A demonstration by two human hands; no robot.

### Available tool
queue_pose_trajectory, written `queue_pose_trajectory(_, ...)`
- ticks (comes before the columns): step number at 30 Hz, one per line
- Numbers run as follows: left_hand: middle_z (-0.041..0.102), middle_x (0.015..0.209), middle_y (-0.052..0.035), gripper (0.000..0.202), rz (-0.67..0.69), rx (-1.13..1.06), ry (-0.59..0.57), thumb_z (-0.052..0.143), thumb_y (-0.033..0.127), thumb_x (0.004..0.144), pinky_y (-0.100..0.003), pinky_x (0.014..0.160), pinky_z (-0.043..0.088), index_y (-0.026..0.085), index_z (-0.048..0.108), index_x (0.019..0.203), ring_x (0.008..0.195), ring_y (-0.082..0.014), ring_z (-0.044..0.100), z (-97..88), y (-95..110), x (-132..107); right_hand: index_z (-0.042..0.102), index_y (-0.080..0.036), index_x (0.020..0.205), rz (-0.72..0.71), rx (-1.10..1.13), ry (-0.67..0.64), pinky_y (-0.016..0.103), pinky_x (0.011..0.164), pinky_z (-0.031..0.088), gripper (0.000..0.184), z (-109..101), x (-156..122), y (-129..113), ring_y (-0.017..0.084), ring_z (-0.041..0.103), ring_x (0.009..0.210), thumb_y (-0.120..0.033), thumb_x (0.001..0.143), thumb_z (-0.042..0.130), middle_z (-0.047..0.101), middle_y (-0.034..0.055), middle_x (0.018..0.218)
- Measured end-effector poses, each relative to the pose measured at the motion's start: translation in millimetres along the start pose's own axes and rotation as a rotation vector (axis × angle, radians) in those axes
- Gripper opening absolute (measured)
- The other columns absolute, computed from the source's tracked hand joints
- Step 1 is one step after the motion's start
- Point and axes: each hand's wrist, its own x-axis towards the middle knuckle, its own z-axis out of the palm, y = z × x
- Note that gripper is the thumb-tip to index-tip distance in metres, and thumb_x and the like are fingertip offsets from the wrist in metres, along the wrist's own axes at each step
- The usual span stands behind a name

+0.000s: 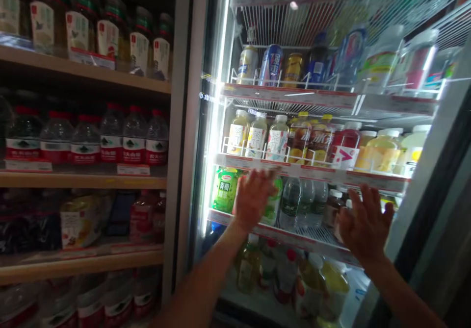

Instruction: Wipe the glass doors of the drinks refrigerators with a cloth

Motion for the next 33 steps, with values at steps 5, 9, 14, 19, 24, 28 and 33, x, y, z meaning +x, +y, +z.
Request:
queue_pose_trajectory(5, 0.013, 0.151, -0.0058, 0.058, -0.384, 0.072, 0.207, 0.036, 0.018, 0.089, -0.046, 0.109, 0.027, 0.025, 0.014, 0.142, 0.139, -0.0201, 0.008, -6.3, -17, -2, 0.028, -0.019, 0.140, 0.074, -0.005, -0.008, 0.053, 0.106, 0.015, 0.057, 3, -1, -5, 0.031, 0.031, 0.131, -0.025, 0.084, 0.040, 0.032, 0.0127, 0.144)
queue_pose_trajectory(9, 0.035, 0.144, -0.0028, 0.053, 0.241, -0.069, -0.083, 0.041, 0.018, 0.086, -0.039, 0.109, 0.030, 0.025, 0.029, 0.138, 0.137, -0.0185, 0.018, 10.1, 33, 5, 0.027, -0.020, 0.140, 0.016, -0.014, 0.019, 0.052, 0.106, 0.016, 0.059, 3, 0, -1, 0.030, 0.031, 0.131, -0.026, 0.084, 0.042, 0.032, 0.0116, 0.144)
queue_pose_trajectory(14, 0.034, 0.143, -0.0087, 0.050, -0.188, 0.067, 0.111, 0.038, 0.022, 0.089, -0.045, 0.109, 0.026, 0.023, 0.028, 0.138, 0.137, -0.0207, 0.016, -8.6, -23, 16, 0.031, -0.023, 0.139, 0.142, 0.068, -0.041, 0.052, 0.107, 0.016, 0.056, -4, -2, -10, 0.029, 0.032, 0.131, -0.023, 0.084, 0.044, 0.035, 0.0108, 0.143)
queue_pose_trajectory(19, 0.033, 0.144, -0.0094, 0.053, -0.064, 0.045, 0.121, 0.039, 0.019, 0.087, -0.043, 0.109, 0.027, 0.019, 0.025, 0.139, 0.138, -0.0204, 0.010, -6.9, -20, 31, 0.025, -0.026, 0.141, 0.136, 0.118, -0.055, 0.056, 0.106, 0.014, 0.058, -8, 15, -29, 0.030, 0.027, 0.133, -0.025, 0.086, 0.041, 0.028, 0.0099, 0.146)
queue_pose_trajectory(24, 0.048, 0.135, -0.0020, 0.040, 0.199, 0.007, 0.017, 0.040, 0.026, 0.088, -0.034, 0.108, 0.030, 0.025, 0.044, 0.128, 0.132, -0.0165, 0.030, -2.3, -24, 69, 0.030, -0.023, 0.139, 0.042, 0.055, -0.005, 0.053, 0.106, 0.015, 0.052, 1, 97, -11, 0.027, 0.030, 0.132, -0.028, 0.088, 0.039, 0.033, 0.0119, 0.143)
queue_pose_trajectory(28, 0.027, 0.145, -0.0174, 0.048, -0.285, 0.101, 0.288, 0.026, 0.024, 0.092, -0.049, 0.110, 0.021, 0.011, 0.025, 0.138, 0.138, -0.0239, 0.012, -13.9, -77, 107, 0.039, -0.013, 0.134, 0.076, -0.047, 0.043, 0.052, 0.107, 0.016, 0.049, 9, 143, 12, 0.028, 0.026, 0.133, -0.031, 0.088, 0.039, 0.033, 0.0154, 0.143)
queue_pose_trajectory(33, 0.042, 0.139, -0.0079, 0.042, 0.123, -0.005, 0.032, 0.034, 0.026, 0.090, -0.041, 0.109, 0.028, 0.019, 0.040, 0.131, 0.136, -0.0200, 0.020, -7.7, -63, 125, 0.038, -0.015, 0.135, 0.079, -0.049, 0.033, 0.049, 0.107, 0.016, 0.049, 11, 142, 14, 0.027, 0.025, 0.134, -0.034, 0.089, 0.035, 0.035, 0.0132, 0.142)
